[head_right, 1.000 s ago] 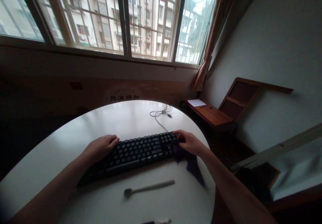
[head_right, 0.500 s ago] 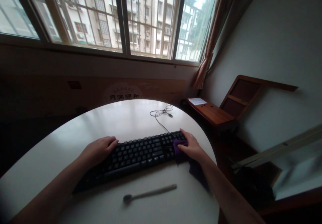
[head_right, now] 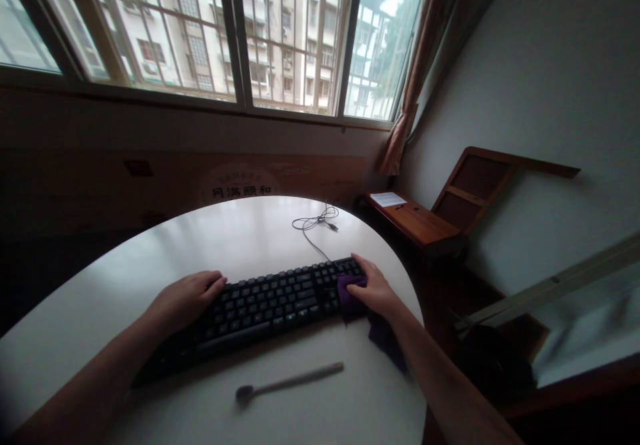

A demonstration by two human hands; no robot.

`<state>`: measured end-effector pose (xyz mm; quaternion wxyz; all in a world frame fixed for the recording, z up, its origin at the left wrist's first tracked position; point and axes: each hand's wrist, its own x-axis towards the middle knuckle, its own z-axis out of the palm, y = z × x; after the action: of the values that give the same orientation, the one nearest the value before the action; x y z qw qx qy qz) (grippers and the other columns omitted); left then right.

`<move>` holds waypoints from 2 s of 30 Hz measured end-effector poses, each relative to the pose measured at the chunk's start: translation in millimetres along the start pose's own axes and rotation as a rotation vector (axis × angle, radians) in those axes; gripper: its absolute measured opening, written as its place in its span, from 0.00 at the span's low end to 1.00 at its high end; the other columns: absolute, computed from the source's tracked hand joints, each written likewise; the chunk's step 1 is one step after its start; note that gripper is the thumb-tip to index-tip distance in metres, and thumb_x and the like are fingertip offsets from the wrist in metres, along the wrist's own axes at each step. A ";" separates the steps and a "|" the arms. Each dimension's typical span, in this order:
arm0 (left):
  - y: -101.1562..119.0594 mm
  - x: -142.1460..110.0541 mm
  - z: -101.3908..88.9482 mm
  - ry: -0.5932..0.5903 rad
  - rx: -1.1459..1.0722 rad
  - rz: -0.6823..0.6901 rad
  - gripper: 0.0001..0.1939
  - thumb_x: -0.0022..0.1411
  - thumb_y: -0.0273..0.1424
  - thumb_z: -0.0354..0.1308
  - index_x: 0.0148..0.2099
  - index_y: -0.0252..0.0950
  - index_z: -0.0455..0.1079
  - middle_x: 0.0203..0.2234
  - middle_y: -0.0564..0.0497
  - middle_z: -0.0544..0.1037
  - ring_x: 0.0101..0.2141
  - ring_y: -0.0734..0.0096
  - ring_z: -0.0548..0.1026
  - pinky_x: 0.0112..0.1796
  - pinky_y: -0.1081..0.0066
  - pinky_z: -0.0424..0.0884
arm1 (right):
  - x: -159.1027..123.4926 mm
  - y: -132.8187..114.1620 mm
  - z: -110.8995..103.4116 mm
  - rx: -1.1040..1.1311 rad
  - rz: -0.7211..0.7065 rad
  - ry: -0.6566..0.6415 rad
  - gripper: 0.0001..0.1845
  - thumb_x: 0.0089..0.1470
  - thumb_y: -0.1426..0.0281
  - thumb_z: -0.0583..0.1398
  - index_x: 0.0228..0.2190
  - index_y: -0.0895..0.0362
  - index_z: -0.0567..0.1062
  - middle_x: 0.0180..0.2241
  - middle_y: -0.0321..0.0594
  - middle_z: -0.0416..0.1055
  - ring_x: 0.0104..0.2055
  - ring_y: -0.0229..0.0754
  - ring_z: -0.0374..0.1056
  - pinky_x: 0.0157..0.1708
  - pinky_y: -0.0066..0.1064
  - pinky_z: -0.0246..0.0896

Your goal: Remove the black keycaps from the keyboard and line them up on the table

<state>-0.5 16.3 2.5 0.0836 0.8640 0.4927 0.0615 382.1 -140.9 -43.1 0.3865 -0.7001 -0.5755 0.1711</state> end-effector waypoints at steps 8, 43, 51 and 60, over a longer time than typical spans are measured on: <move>-3.0 1.3 1.0 -0.001 -0.008 0.010 0.22 0.64 0.44 0.40 0.38 0.40 0.72 0.39 0.46 0.79 0.41 0.57 0.75 0.38 0.65 0.66 | 1.2 6.5 -11.1 0.308 0.064 -0.062 0.41 0.45 0.73 0.60 0.62 0.54 0.58 0.61 0.48 0.59 0.61 0.49 0.59 0.59 0.42 0.56; -4.5 1.0 2.6 0.012 -0.017 0.017 0.21 0.64 0.43 0.40 0.39 0.40 0.72 0.38 0.46 0.79 0.40 0.58 0.75 0.38 0.65 0.65 | 2.3 13.2 -17.3 0.617 0.151 -0.146 0.46 0.40 0.78 0.61 0.62 0.48 0.59 0.60 0.44 0.59 0.60 0.50 0.59 0.56 0.41 0.59; -1.8 -0.1 -0.5 0.003 -0.008 0.018 0.22 0.65 0.43 0.39 0.37 0.39 0.72 0.38 0.46 0.79 0.40 0.58 0.75 0.38 0.65 0.65 | 7.4 16.8 -17.4 0.516 0.164 -0.097 0.45 0.40 0.72 0.66 0.60 0.52 0.62 0.58 0.48 0.61 0.56 0.50 0.64 0.54 0.42 0.61; -4.7 1.9 0.1 0.010 -0.031 0.028 0.22 0.64 0.44 0.40 0.36 0.39 0.72 0.36 0.46 0.79 0.39 0.57 0.75 0.37 0.65 0.65 | -1.1 11.0 -30.6 0.480 0.182 -0.099 0.32 0.39 0.70 0.67 0.51 0.57 0.73 0.45 0.45 0.73 0.43 0.46 0.70 0.43 0.35 0.66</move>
<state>-3.5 20.3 1.5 0.0937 0.8691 0.4800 0.0745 410.1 -152.9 -31.8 0.4960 -0.6279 -0.4714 0.3708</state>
